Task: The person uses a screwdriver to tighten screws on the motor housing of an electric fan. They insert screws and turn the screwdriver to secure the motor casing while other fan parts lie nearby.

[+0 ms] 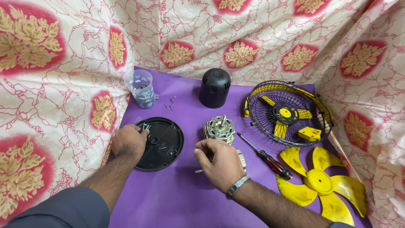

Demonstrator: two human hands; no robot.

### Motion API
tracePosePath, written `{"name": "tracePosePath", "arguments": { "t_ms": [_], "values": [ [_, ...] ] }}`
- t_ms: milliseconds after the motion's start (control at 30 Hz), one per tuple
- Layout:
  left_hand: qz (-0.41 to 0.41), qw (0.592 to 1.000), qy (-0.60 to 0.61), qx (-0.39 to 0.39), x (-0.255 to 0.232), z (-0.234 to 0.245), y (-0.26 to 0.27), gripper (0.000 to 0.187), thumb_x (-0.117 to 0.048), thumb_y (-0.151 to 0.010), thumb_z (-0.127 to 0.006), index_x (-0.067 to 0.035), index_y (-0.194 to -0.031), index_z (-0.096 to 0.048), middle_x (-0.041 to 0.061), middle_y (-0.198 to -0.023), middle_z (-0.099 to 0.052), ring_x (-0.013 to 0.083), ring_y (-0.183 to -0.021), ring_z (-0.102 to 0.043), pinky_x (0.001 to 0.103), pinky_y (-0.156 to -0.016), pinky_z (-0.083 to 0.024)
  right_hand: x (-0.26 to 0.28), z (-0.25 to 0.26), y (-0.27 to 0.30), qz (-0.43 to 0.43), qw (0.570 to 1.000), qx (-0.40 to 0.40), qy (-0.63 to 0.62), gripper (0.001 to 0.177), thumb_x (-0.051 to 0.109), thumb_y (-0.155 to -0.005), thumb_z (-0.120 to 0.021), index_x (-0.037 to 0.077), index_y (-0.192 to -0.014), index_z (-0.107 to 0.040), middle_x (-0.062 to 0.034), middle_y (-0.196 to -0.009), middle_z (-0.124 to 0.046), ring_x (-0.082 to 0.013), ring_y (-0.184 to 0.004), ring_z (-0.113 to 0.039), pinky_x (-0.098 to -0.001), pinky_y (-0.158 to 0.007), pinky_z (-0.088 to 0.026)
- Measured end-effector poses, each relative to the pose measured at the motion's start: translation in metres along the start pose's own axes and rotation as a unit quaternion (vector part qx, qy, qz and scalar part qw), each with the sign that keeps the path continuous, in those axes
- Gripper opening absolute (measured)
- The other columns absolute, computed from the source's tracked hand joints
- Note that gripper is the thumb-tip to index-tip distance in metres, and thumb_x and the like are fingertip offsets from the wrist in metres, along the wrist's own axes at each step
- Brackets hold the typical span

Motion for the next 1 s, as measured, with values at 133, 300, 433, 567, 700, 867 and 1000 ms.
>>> {"name": "tracePosePath", "arguments": {
  "t_ms": [133, 300, 433, 567, 700, 867, 1000],
  "values": [
    [0.011, 1.0, 0.004, 0.016, 0.005, 0.002, 0.012, 0.035, -0.045, -0.089, -0.077, -0.018, -0.111, -0.078, 0.01, -0.108, -0.077, 0.0305, -0.104, -0.072, 0.046, -0.092, -0.057, 0.003, 0.001, -0.001, 0.014, 1.0, 0.005, -0.007, 0.019, 0.021, -0.086, -0.073, 0.005, -0.097, -0.075, -0.0071, -0.079, -0.074, -0.0146, -0.069, -0.073, -0.0306, -0.065, -0.059],
    [-0.004, 1.0, 0.0, 0.021, -0.003, 0.006, 0.01, 0.035, -0.042, -0.09, -0.075, -0.021, -0.118, -0.075, 0.01, -0.106, -0.078, 0.0308, -0.103, -0.072, 0.046, -0.091, -0.058, 0.005, 0.0, -0.001, 0.022, 0.999, 0.029, -0.016, 0.02, 0.021, -0.087, -0.072, 0.005, -0.098, -0.075, -0.0059, -0.08, -0.075, -0.0132, -0.07, -0.073, -0.0298, -0.065, -0.059],
    [0.004, 1.0, -0.005, 0.023, -0.005, 0.005, 0.009, 0.037, -0.049, -0.09, -0.075, -0.022, -0.115, -0.075, 0.011, -0.105, -0.076, 0.0313, -0.103, -0.072, 0.047, -0.09, -0.057, 0.002, 0.005, 0.002, 0.019, 0.999, 0.029, -0.008, 0.02, 0.021, -0.087, -0.073, 0.005, -0.098, -0.075, -0.006, -0.08, -0.075, -0.0136, -0.069, -0.073, -0.0298, -0.065, -0.059],
    [0.01, 0.999, 0.005, 0.034, -0.005, 0.003, 0.007, 0.03, -0.047, -0.091, -0.074, -0.023, -0.109, -0.079, 0.009, -0.104, -0.078, 0.0301, -0.104, -0.073, 0.047, -0.091, -0.058, -0.005, 0.013, 0.003, 0.009, 1.0, 0.019, -0.005, 0.018, 0.02, -0.086, -0.073, 0.006, -0.097, -0.076, -0.0064, -0.08, -0.075, -0.0139, -0.069, -0.074, -0.0299, -0.066, -0.059],
    [0.01, 1.0, 0.01, 0.017, -0.005, 0.008, 0.008, 0.027, -0.046, -0.092, -0.074, -0.023, -0.105, -0.08, 0.01, -0.105, -0.077, 0.0313, -0.104, -0.072, 0.047, -0.09, -0.058, -0.01, 0.02, 0.002, 0.024, 1.0, -0.002, -0.018, 0.016, 0.018, -0.086, -0.074, 0.005, -0.096, -0.076, -0.006, -0.083, -0.076, -0.0129, -0.072, -0.075, -0.0295, -0.067, -0.06],
    [0.015, 0.999, -0.017, 0.028, -0.001, 0.011, 0.017, 0.032, -0.048, -0.089, -0.077, -0.021, -0.107, -0.078, 0.009, -0.105, -0.077, 0.0296, -0.103, -0.073, 0.046, -0.091, -0.058, -0.014, 0.017, 0.003, 0.012, 1.0, 0.013, -0.006, 0.016, 0.018, -0.086, -0.074, 0.006, -0.096, -0.075, -0.0062, -0.082, -0.077, -0.0135, -0.071, -0.075, -0.0299, -0.067, -0.061],
    [0.026, 0.999, -0.003, 0.037, 0.001, 0.007, 0.02, 0.026, -0.042, -0.091, -0.074, -0.024, -0.109, -0.08, 0.009, -0.108, -0.076, 0.0307, -0.106, -0.071, 0.046, -0.093, -0.057, -0.014, 0.016, 0.004, 0.006, 1.0, 0.02, -0.003, 0.017, 0.018, -0.086, -0.074, 0.006, -0.097, -0.075, -0.0065, -0.081, -0.077, -0.014, -0.071, -0.075, -0.0301, -0.067, -0.061]
  ]
}}
Point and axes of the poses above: each hand's wrist, its own y-axis away from the middle knuckle, its own z-axis out of the back of the hand, x = y × z, the point moved 6 cm from there along -y, towards the middle knuckle
